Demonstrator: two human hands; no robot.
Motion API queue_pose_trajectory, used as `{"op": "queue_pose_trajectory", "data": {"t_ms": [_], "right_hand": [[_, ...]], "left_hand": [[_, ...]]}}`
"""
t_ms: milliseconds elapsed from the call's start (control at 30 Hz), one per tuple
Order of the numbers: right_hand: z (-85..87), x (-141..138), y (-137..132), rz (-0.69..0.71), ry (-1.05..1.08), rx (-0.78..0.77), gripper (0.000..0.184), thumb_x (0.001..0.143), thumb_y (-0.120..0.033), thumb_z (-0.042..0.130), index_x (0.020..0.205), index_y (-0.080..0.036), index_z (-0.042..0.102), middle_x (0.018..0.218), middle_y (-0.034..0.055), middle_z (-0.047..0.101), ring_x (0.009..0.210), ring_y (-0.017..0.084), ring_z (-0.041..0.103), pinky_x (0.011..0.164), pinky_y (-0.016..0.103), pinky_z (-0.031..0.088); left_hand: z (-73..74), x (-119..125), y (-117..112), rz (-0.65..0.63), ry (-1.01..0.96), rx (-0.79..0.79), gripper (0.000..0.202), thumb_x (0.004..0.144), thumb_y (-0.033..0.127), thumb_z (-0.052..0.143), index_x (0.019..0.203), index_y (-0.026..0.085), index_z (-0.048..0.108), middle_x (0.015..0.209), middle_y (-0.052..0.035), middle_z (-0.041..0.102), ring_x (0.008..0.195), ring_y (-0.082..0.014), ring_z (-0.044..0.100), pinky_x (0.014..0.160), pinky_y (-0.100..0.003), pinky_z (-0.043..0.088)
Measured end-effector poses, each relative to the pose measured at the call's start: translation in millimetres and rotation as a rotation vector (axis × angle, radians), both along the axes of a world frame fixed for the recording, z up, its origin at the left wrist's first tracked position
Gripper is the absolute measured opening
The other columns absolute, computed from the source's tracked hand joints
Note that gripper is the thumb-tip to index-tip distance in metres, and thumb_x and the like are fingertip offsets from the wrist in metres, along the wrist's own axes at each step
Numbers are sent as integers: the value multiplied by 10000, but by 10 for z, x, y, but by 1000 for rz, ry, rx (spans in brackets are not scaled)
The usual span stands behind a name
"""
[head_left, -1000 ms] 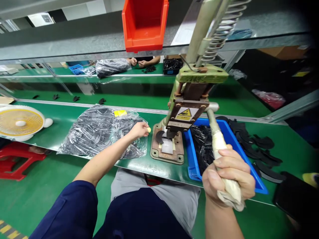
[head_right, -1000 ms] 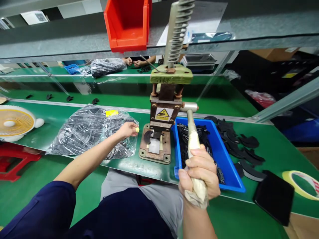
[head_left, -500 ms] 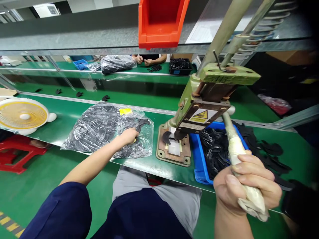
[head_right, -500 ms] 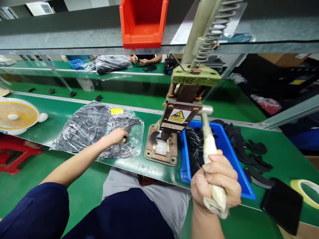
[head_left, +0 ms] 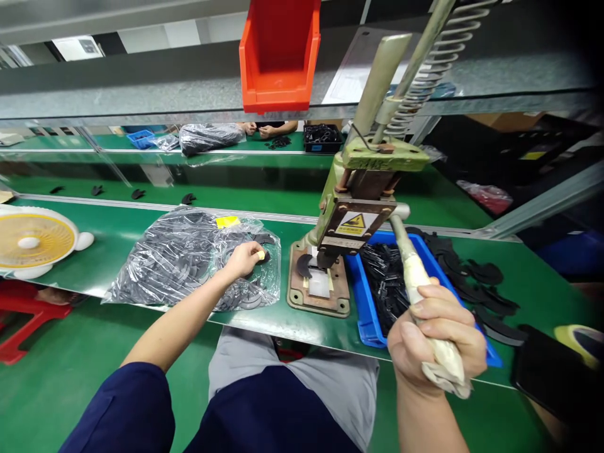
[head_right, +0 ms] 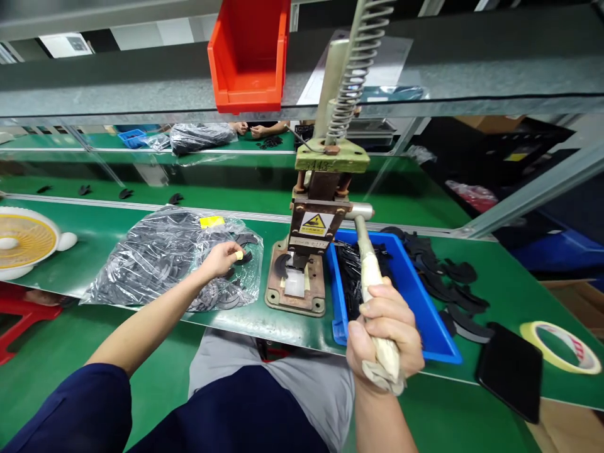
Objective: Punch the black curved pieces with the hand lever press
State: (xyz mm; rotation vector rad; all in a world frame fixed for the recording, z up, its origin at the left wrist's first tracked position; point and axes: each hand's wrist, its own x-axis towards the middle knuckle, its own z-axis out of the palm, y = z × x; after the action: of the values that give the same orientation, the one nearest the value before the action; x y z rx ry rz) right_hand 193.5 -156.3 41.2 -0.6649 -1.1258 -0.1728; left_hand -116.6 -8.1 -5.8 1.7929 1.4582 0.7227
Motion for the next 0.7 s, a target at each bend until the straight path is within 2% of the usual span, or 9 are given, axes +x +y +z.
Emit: {"op": "queue_pose_trajectory", "data": {"t_ms": [67, 133, 233, 300, 367, 467, 567, 633, 700], "right_hand": [[3, -8, -14, -3, 8, -23, 257, 669, -186, 760, 650, -244, 510, 729, -24, 604, 854, 223, 671, 996, 574, 547], [4, -15, -28, 1, 13, -38, 242, 687, -193, 753, 658, -249, 520, 732, -15, 602, 864, 231, 668, 1009, 589, 540], [3, -15, -43, 19, 6, -27, 226, 692, -182, 748, 682, -238, 529, 740, -14, 603, 872, 222, 665, 1025, 586, 531], [2, -11, -50, 29, -2, -25, 218, 689, -155, 740, 697, -231, 537, 745, -13, 605, 883, 224, 664, 1024, 590, 527], [3, -12, -56, 34, -6, -34, 214, 691, -136, 734, 707, -234, 544, 747, -9, 605, 891, 231, 663, 1028, 597, 523], [5, -22, -63, 33, 4, -51, 211, 699, -131, 726, 714, -244, 548, 747, -4, 604, 887, 237, 660, 1029, 600, 526], [-1, -24, -64, 20, 15, -49, 207, 699, -142, 719, 706, -244, 539, 739, -7, 597, 872, 235, 661, 1010, 607, 539], [-10, -13, -61, 8, 8, -53, 214, 688, -147, 716, 691, -244, 526, 734, -17, 597, 863, 231, 666, 998, 610, 547], [-18, 3, -58, 3, -9, -67, 224, 674, -149, 715, 677, -241, 511, 737, -35, 602, 870, 218, 671, 997, 603, 549]], "left_hand": [[-24, 46, 41, 24, -256, -183, 117, 787, 251, 730, 806, 145, 682, 878, -72, 750, 774, -169, 669, 709, -250, 503], [-54, 79, 73, 49, -448, -357, 185, 735, 249, 792, 786, 135, 657, 878, -83, 754, 763, -160, 679, 674, -232, 506], [-106, 102, 114, 87, -623, -527, 232, 697, 193, 832, 807, 131, 637, 880, -90, 758, 772, -163, 706, 677, -239, 538], [-143, 103, 144, 98, -713, -600, 236, 722, 185, 823, 857, 130, 637, 894, -102, 761, 769, -180, 726, 709, -286, 575], [-176, 102, 175, 122, -793, -665, 208, 782, 197, 783, 909, 131, 632, 918, -117, 762, 777, -204, 744, 747, -346, 602], [-206, 117, 206, 229, -878, -750, 152, 893, 253, 679, 941, 124, 614, 936, -133, 756, 784, -223, 754, 762, -392, 620], [-214, 164, 199, 319, -950, -802, 232, 935, 339, 637, 929, 110, 600, 936, -152, 746, 791, -232, 752, 757, -407, 628], [-219, 212, 173, 317, -995, -774, 192, 881, 261, 705, 927, 107, 601, 914, -137, 742, 800, -220, 747, 774, -387, 628], [-229, 267, 141, 308, -1000, -690, 235, 754, 50, 754, 929, 107, 607, 860, -88, 734, 758, -175, 731, 751, -307, 618]]}}
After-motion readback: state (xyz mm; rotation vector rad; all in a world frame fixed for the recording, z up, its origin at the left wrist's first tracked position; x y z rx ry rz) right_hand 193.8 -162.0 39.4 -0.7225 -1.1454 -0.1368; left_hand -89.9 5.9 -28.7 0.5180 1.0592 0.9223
